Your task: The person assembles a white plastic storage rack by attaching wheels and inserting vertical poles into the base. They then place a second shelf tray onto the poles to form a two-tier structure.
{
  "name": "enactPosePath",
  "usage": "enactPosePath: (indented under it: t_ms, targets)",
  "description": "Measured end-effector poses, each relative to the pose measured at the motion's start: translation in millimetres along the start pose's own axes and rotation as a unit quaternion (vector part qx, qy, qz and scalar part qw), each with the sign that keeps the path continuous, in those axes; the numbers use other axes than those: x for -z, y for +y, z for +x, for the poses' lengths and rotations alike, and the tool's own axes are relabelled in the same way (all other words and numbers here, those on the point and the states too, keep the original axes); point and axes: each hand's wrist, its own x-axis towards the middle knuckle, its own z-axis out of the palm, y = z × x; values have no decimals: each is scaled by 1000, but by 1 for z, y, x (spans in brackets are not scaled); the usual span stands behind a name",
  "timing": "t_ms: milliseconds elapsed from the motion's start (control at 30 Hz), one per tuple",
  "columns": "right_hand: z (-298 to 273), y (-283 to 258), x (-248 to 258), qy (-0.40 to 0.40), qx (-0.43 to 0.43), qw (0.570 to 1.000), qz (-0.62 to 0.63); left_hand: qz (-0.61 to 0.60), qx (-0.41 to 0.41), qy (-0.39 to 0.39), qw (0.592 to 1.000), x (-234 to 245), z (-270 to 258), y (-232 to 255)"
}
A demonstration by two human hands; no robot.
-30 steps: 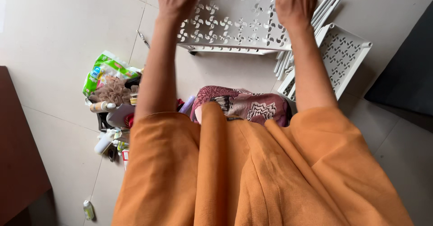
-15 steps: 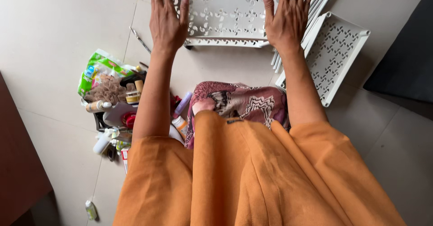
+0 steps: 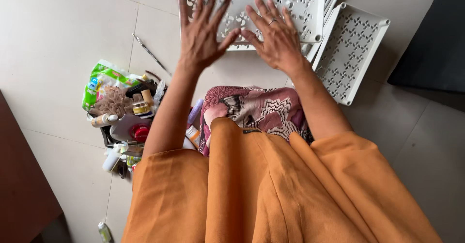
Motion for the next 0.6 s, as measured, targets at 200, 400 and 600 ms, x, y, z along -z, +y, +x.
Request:
enactPosePath:
  t_ms: [200,400,600]
  targets:
    - [-11,10,3,-1,-59,998,7,-11,-13,-9,1000,-32,1,-9]
    - [-1,-3,0,4,-54,999,-1,9,-26,-3,1000,-41,5,-13]
    - [5,20,1,-23,-60,997,34,3,-9,-12,1000,-35,3,-9]
